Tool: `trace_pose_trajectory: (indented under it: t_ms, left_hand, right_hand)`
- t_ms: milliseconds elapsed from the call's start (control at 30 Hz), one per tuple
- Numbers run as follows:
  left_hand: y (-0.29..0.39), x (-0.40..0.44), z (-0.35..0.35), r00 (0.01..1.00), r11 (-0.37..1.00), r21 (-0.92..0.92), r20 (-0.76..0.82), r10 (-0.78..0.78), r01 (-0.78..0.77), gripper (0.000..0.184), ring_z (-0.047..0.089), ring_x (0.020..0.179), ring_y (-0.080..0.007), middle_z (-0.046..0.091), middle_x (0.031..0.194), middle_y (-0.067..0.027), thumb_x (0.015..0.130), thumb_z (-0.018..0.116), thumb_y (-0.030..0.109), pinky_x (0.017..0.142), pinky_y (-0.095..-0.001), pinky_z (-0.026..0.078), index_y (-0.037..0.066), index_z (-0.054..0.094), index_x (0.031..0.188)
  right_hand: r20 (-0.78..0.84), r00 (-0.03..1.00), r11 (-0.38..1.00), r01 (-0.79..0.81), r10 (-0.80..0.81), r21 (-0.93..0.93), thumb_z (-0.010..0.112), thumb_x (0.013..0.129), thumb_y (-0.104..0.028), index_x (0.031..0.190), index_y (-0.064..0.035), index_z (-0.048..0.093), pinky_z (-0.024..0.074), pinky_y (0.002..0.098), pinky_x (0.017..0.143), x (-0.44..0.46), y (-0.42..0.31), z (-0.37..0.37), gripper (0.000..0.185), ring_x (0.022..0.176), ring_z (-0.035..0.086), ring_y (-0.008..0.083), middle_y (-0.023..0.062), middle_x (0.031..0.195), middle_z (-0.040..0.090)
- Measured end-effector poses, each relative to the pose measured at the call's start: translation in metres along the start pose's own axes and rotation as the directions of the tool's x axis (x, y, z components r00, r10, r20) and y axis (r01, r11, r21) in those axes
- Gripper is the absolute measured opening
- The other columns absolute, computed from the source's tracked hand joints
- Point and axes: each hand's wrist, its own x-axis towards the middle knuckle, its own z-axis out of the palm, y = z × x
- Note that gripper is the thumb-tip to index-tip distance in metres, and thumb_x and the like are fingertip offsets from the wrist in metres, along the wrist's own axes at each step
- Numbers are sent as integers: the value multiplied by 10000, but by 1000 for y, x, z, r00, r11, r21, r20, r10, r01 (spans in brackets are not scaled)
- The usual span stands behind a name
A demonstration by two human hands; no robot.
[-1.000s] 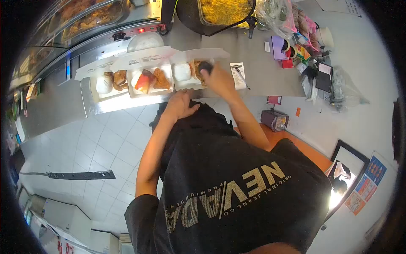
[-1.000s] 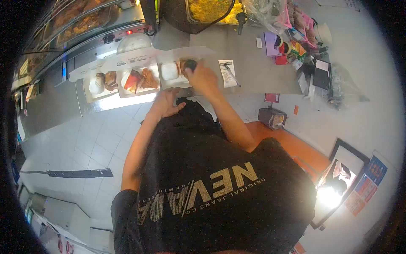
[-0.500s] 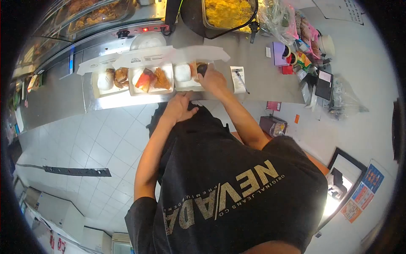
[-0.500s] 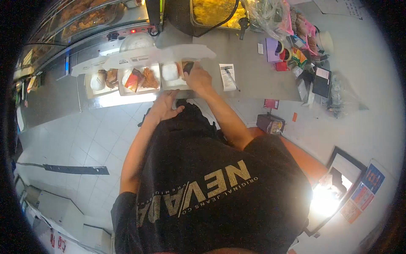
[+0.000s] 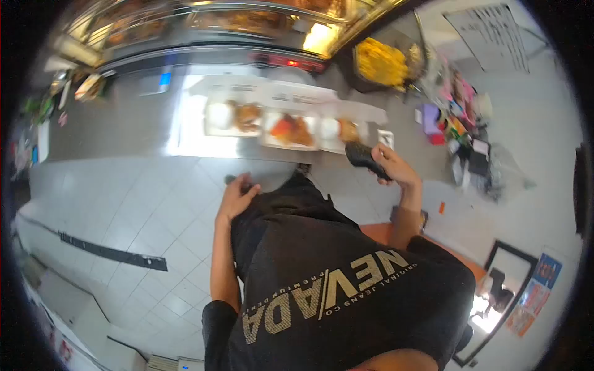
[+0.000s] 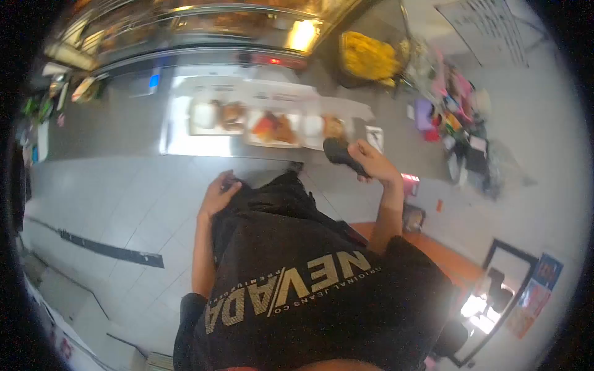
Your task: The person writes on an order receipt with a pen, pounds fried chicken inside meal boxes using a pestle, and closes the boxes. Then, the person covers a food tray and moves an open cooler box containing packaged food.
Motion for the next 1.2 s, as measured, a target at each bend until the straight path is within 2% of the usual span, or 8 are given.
trace_pose_trajectory:
  t_ms: [333,533,667,833,967,1067,1167,1200]
  left_hand:
    - [-152,-116,-169,875,957,-153,-388,-289,248,668,703,1088,-330,675,1271,-248,945,700,423,949,-415,551,-49,543,1391]
    - [-261,-167,-187,555,876,-435,-685,-471,206,511,677,923,-211,724,1058,-141,978,684,329,852,-347,544,-50,608,1313]
    - [-310,-216,-143,370,768,-577,-674,-640,277,277,595,754,-179,642,758,-90,1005,634,248,676,-349,476,-11,606,912]
    - [-290,-256,-145,290,516,-781,-433,-853,352,275,603,893,-220,654,905,-124,1017,602,263,785,-359,476,-11,619,1022]
    - [-284,-267,-195,238,312,-910,-251,-938,274,303,610,1004,-253,663,1022,-151,1026,576,275,871,-367,476,-11,630,1109]
    - [-286,-266,-243,196,192,-978,-174,-965,77,337,615,1088,-278,670,1109,-172,1034,557,284,936,-373,476,-11,638,1175]
    - [-259,-247,-343,115,272,-935,-303,-946,-227,380,619,1171,-303,678,1197,-192,1041,538,293,1001,-379,476,-11,647,1241]
    - [-239,-235,-384,71,393,-874,-429,-901,-284,396,621,1199,-311,680,1226,-199,1043,531,296,1023,-380,476,-11,649,1263]
  right_hand:
    - [457,827,945,305,-326,121,528,1003,-639,1126,-32,508,386,254,365,158,-224,388,620,474,545,106,68,723,624]
    - [519,732,898,364,-441,248,503,952,-743,877,-27,576,395,264,369,273,-407,595,724,466,572,142,73,686,618]
    - [417,775,802,185,-474,568,471,982,-716,1018,-66,568,419,304,418,335,-550,719,659,505,574,168,49,699,583]
    - [-57,985,833,169,-163,527,479,1019,-623,1339,31,394,483,358,425,444,-693,828,733,551,601,257,162,885,639]
    - [-137,981,757,192,-137,625,481,1013,-630,1456,39,264,620,417,598,495,-715,857,831,885,704,348,282,1125,604]
    - [7,875,649,353,-484,674,495,1003,-643,1465,41,242,632,454,777,493,-680,871,863,1089,672,351,277,1111,619]
    - [331,834,790,187,-441,583,385,1096,-535,974,-153,586,502,418,668,433,-574,906,449,824,602,203,47,928,620]
    - [567,627,711,-31,-534,703,361,1084,-583,927,-157,583,508,412,674,387,-527,891,506,781,601,197,52,856,619]
